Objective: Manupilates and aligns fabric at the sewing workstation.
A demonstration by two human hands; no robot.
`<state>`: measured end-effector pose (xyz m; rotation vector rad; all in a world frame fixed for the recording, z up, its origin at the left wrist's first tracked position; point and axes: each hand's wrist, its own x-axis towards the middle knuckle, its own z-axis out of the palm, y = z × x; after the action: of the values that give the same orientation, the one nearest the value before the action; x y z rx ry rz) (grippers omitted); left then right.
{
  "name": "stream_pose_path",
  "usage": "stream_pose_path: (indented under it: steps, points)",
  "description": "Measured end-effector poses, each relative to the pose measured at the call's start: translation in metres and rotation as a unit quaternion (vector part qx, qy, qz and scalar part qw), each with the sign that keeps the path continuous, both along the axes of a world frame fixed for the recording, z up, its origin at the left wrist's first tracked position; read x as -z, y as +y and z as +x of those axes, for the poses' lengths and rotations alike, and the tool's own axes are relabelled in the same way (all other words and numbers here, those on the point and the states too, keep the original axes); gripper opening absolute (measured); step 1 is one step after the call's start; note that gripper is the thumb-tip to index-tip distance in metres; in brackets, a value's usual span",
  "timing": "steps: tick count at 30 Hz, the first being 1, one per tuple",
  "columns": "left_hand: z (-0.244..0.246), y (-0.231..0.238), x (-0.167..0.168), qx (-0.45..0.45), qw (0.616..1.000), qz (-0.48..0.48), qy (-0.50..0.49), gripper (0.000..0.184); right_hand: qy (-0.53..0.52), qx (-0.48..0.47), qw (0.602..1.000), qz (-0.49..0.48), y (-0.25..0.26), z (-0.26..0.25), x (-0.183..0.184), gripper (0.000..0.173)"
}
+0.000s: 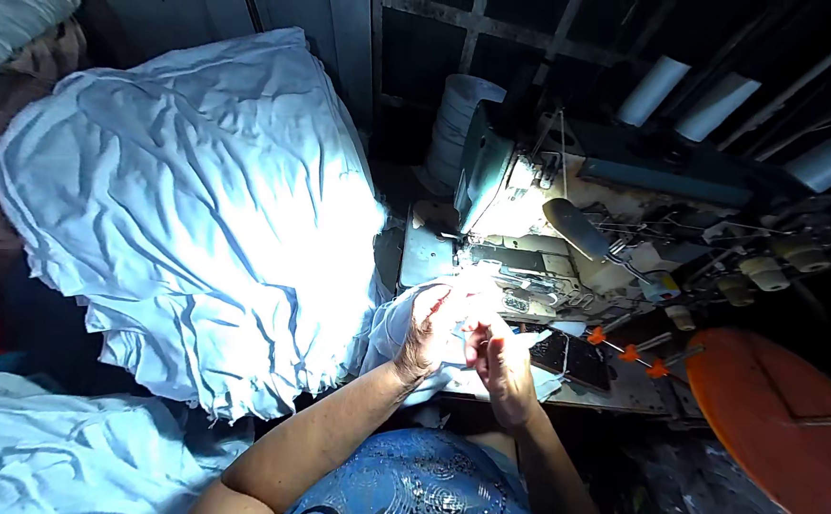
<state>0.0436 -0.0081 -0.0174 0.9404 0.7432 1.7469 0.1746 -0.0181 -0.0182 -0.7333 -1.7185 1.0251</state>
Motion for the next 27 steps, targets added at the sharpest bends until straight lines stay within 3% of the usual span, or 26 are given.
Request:
stream_pose_path:
  steps: [5,12,19,22,27]
  points:
    - [0.004,-0.005,-0.005,0.041,0.996,0.005,-0.073,0.032,-0.028,0.098,0.991,0.092,0.013,0.002,-0.012,0.019]
    - [0.005,-0.007,-0.009,0.039,0.997,0.011,-0.061,0.019,-0.088,0.138,0.972,0.166,0.018,-0.001,-0.018,0.022]
    - [0.005,-0.004,-0.006,-0.022,0.998,0.008,0.058,0.014,-0.113,0.148,0.967,0.174,0.019,0.002,-0.018,0.024]
    - [0.003,-0.001,-0.002,-0.055,0.991,0.046,0.115,0.014,-0.099,0.133,0.972,0.164,0.019,0.002,-0.019,0.022]
    - [-0.001,-0.001,-0.001,-0.038,0.991,0.049,0.117,0.017,-0.054,0.103,0.982,0.146,0.021,0.001,-0.019,0.019]
